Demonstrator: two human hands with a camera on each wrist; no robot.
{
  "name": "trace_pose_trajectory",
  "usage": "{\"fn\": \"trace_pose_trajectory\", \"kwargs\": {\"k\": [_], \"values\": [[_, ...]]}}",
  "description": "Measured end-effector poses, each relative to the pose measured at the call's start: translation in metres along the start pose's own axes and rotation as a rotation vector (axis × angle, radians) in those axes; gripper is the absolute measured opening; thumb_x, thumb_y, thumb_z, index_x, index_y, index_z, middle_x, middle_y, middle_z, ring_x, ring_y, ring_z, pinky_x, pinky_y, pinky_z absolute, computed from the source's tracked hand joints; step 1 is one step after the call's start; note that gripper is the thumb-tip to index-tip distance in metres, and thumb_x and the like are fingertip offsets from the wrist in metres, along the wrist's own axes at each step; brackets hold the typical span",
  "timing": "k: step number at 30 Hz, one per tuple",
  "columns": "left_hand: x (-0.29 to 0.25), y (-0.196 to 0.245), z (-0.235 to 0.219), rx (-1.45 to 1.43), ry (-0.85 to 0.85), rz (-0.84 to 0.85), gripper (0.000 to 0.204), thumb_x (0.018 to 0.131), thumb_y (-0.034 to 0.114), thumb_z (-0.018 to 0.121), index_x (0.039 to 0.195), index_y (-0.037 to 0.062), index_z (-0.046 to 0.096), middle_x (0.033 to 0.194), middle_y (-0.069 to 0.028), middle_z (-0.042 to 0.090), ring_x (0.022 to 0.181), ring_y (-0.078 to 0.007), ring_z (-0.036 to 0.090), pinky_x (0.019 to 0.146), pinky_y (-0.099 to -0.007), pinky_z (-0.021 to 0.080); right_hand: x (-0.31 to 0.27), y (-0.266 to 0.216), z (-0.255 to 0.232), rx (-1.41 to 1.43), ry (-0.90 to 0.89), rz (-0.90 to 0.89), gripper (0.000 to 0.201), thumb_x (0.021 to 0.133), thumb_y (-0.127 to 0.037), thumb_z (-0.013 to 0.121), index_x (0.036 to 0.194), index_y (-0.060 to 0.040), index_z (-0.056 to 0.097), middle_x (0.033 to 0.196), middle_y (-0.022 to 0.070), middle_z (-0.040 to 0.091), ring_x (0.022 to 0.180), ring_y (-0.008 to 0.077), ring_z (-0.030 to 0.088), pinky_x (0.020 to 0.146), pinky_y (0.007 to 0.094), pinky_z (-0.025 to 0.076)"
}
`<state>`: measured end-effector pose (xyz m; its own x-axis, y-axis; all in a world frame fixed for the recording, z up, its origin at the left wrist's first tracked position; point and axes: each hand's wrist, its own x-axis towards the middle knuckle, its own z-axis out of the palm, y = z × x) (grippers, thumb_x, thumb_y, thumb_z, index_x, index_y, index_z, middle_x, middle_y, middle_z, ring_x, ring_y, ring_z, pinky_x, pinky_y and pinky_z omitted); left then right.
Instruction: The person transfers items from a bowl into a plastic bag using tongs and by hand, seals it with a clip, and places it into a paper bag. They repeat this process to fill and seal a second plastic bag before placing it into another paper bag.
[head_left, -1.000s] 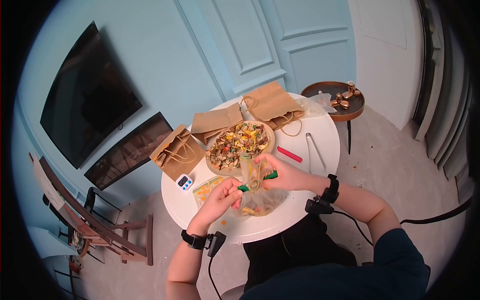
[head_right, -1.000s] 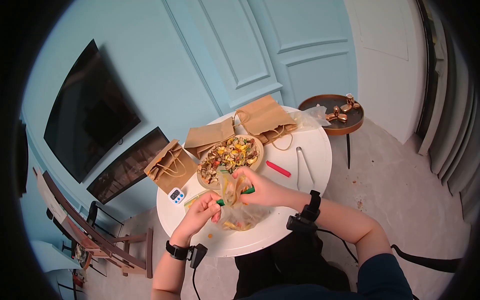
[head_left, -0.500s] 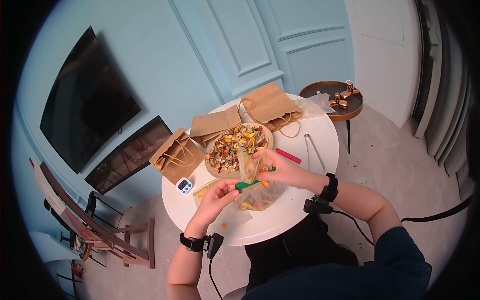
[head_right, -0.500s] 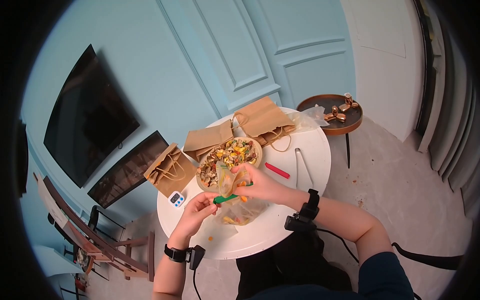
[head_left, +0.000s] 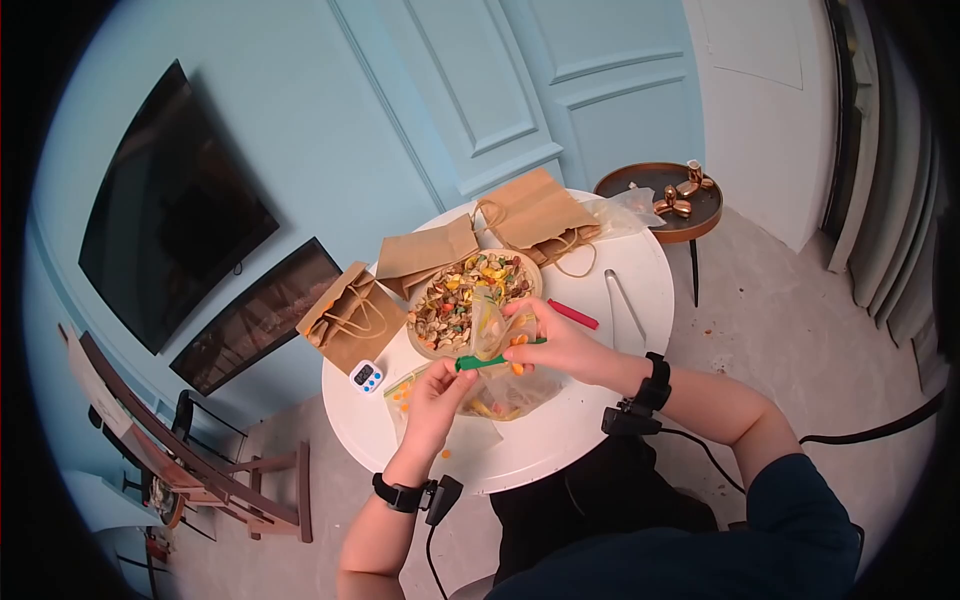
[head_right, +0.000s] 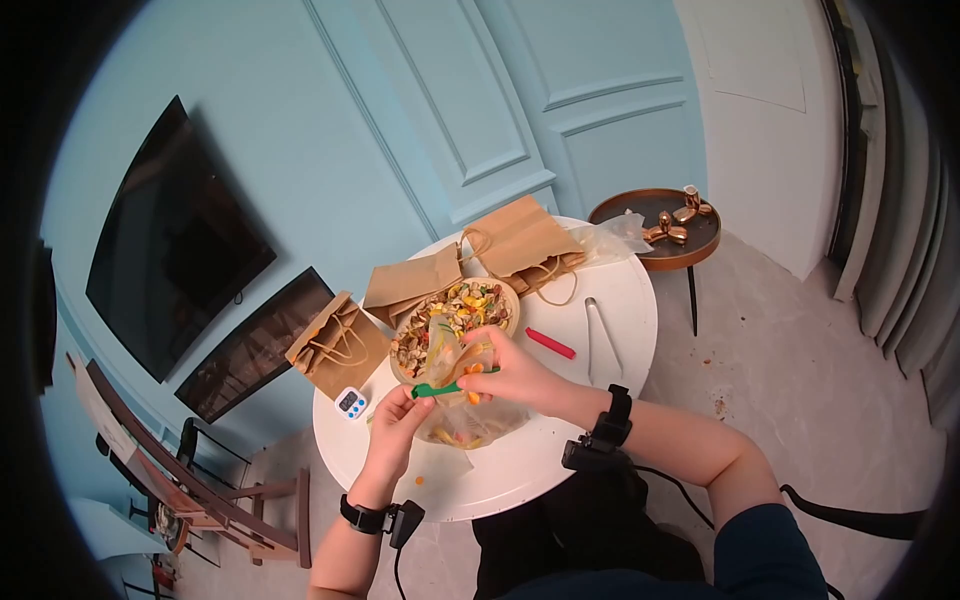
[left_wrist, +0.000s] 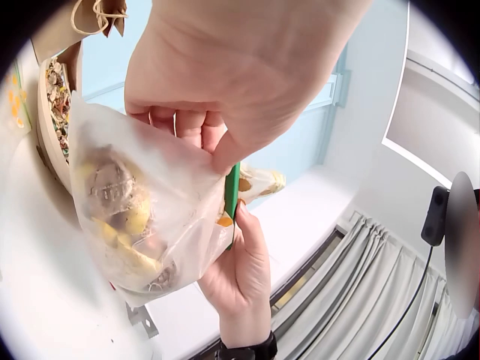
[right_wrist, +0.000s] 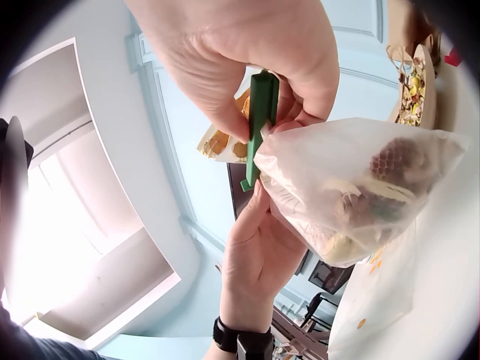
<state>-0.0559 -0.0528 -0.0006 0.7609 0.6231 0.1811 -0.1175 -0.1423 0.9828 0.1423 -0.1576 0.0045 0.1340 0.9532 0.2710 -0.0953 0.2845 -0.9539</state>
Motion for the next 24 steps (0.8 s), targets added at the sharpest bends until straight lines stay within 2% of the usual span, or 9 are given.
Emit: {"fn": "trace_pose_trajectory", "kwargs": {"k": [2, 4, 7, 14, 19, 20, 21, 23, 24], "values": [[0.002, 0.001, 0.0, 0.033, 0.09, 0.011, 0.005, 0.09, 0.009, 0.061, 0.089, 0.0068, 0.058, 0.084, 0.003, 0.062, 0.076, -0.003, 0.055, 0.071, -0.0176, 0.043, -0.001, 0.0, 0.003, -0.062, -0.011, 0.036, 0.059, 0.082, -0.012, 0.068, 0.129, -0.0025, 0.034, 0.101, 0.0131, 0.06, 0.084, 0.015, 0.061, 0.071, 0.0281, 0.048], [0.003, 0.001, 0.0, 0.014, 0.105, 0.008, 0.004, 0.09, 0.009, 0.061, 0.089, 0.0063, 0.058, 0.083, 0.0029, 0.062, 0.076, -0.003, 0.055, 0.071, -0.0175, 0.043, -0.001, 0.006, 0.006, -0.309, 0.081, -0.355, 0.068, 0.079, -0.012, 0.069, 0.133, -0.0017, 0.03, 0.119, 0.0184, 0.053, 0.107, 0.0267, 0.057, 0.086, 0.0342, 0.047], [0.004, 0.0, 0.001, -0.009, 0.111, 0.002, 0.003, 0.089, 0.008, 0.061, 0.09, 0.0053, 0.06, 0.083, 0.0024, 0.063, 0.076, -0.0031, 0.056, 0.071, -0.0174, 0.044, -0.005, -0.004, 0.011, -0.619, 0.141, -0.449, 0.069, 0.076, -0.011, 0.07, 0.132, -0.0009, 0.031, 0.126, 0.0207, 0.048, 0.121, 0.0333, 0.047, 0.096, 0.0367, 0.042], [0.005, 0.0, 0.005, -0.038, 0.133, -0.005, 0.008, 0.088, 0.007, 0.061, 0.096, 0.0041, 0.061, 0.084, 0.0021, 0.063, 0.078, -0.0031, 0.057, 0.074, -0.0173, 0.044, -0.003, -0.005, 0.013, -0.503, 0.105, -0.213, 0.067, 0.073, -0.008, 0.074, 0.129, -0.0038, 0.037, 0.124, 0.0188, 0.049, 0.113, 0.0272, 0.054, 0.088, 0.0329, 0.047], [0.007, -0.01, -0.007, -0.045, 0.052, -0.09, 0.01, 0.087, 0.006, 0.061, 0.097, 0.0036, 0.061, 0.085, 0.0012, 0.064, 0.078, -0.0039, 0.058, 0.074, -0.0186, 0.045, 0.001, 0.01, 0.008, -0.505, 0.158, -0.355, 0.066, 0.074, -0.013, 0.074, 0.125, -0.0019, 0.035, 0.115, 0.0201, 0.057, 0.106, 0.0337, 0.059, 0.085, 0.0384, 0.048], [0.008, -0.011, -0.01, -0.032, 0.018, -0.129, 0.012, 0.087, 0.006, 0.061, 0.099, 0.0028, 0.061, 0.087, 0.0, 0.064, 0.078, -0.0048, 0.058, 0.074, -0.0194, 0.045, 0.002, 0.009, 0.006, -0.63, 0.204, -0.548, 0.062, 0.072, -0.015, 0.074, 0.12, 0.0003, 0.039, 0.105, 0.0209, 0.061, 0.095, 0.0347, 0.063, 0.078, 0.0391, 0.05], [0.011, -0.011, -0.01, -0.037, 0.007, -0.127, 0.012, 0.087, 0.006, 0.061, 0.099, 0.0028, 0.061, 0.087, 0.0, 0.064, 0.078, -0.0048, 0.058, 0.074, -0.0194, 0.045, -0.001, 0.004, 0.001, -0.639, 0.212, -0.547, 0.062, 0.072, -0.015, 0.074, 0.12, 0.0003, 0.039, 0.105, 0.0209, 0.061, 0.095, 0.0347, 0.063, 0.078, 0.0391, 0.05], [0.015, -0.003, -0.006, 0.041, -0.157, -0.094, 0.015, 0.089, 0.009, 0.059, 0.102, 0.0026, 0.06, 0.09, 0.0007, 0.064, 0.082, -0.0054, 0.057, 0.076, -0.0213, 0.045, -0.006, -0.019, -0.007, -0.782, -0.025, -0.156, 0.062, 0.072, -0.011, 0.072, 0.126, -0.0014, 0.043, 0.102, 0.0148, 0.062, 0.094, 0.0226, 0.063, 0.081, 0.0325, 0.05], [0.018, 0.004, -0.004, 0.035, -0.165, -0.087, 0.015, 0.089, 0.009, 0.059, 0.102, 0.0026, 0.06, 0.09, 0.0007, 0.064, 0.082, -0.0054, 0.057, 0.076, -0.0213, 0.045, -0.014, -0.04, -0.01, -0.92, -0.04, -0.037, 0.045, 0.072, -0.012, 0.07, 0.111, 0.0002, 0.052, 0.09, 0.0136, 0.065, 0.087, 0.0201, 0.064, 0.077, 0.0309, 0.05]]}}
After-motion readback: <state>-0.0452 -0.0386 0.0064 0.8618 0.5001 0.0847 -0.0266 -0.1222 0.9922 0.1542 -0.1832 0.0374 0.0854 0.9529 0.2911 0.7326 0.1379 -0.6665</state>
